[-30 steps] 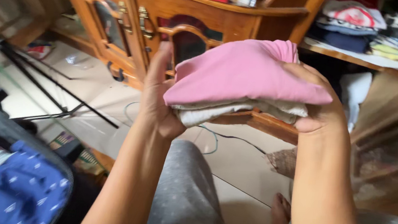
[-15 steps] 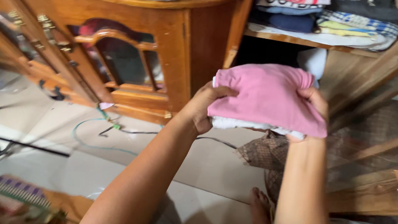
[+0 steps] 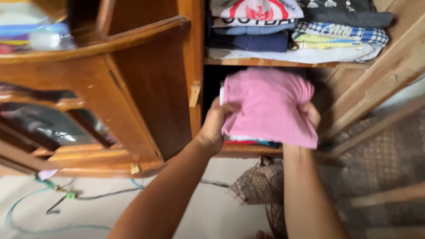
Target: The person unpacks a suitcase placed on the floor, removing folded clothes and a plastic-wrapped item one by one. They place each item into a nearby wooden cabinet, stacking them on a shelf.
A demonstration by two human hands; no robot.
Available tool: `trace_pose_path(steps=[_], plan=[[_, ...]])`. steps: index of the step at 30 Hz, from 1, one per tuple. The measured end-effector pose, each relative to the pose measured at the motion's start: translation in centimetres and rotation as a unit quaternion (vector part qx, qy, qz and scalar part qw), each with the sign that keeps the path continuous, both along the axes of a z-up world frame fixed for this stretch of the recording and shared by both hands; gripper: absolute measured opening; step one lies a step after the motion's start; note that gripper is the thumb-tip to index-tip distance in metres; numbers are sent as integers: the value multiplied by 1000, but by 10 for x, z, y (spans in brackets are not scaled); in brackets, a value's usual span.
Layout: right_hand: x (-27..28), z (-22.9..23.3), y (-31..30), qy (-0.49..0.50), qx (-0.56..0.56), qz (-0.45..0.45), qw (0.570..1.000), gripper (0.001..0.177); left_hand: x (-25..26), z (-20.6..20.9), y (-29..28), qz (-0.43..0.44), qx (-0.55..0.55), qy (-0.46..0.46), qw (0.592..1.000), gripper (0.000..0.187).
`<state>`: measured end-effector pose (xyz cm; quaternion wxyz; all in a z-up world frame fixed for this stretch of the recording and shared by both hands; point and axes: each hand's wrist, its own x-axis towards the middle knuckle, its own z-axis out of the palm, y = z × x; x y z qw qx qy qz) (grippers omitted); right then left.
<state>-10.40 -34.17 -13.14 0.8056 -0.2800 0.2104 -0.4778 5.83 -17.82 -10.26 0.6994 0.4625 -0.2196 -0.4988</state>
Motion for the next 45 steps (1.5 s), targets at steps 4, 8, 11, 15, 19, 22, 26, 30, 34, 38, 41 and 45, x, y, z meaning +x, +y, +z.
trace_pose_path(steps=[4, 8, 11, 15, 19, 22, 26, 30, 34, 38, 41, 45], plan=[[33, -43, -91, -21, 3, 147, 989, 20, 24, -56, -67, 93, -38, 206, 973, 62], [32, -103, -120, 352, 40, 148, 924, 14, 27, -124, -77, 148, -1, 193, 970, 62], [22, -132, -128, 378, 22, 120, 918, 13, 30, -160, -94, 232, 94, 141, 958, 60], [20, -130, -123, 410, -13, 50, 911, 17, 22, -179, -112, 311, 223, 27, 924, 56], [29, -114, -78, 525, -179, -135, 821, 42, 1, -167, -113, 347, 259, -103, 895, 49], [34, -85, -39, 601, -162, -271, 734, 35, -17, -137, -99, 307, 346, -153, 873, 56], [51, -26, 3, 496, -138, -360, 778, 27, -33, -71, -61, 145, 426, -134, 883, 73], [61, 9, 54, 414, -110, -414, 803, 17, -30, -9, 0, 36, 333, -44, 941, 79], [73, 35, 113, 367, -177, -447, 796, 19, -34, 40, 71, 35, 251, -30, 967, 75], [74, 61, 191, 263, -204, -343, 878, 18, -44, 69, 137, 123, 133, -7, 983, 71], [70, 82, 260, 141, -215, -252, 933, 20, -45, 80, 204, 190, 65, -21, 979, 70], [74, 121, 369, 40, -313, -163, 935, 21, -40, 112, 313, 283, 61, -25, 957, 64]])
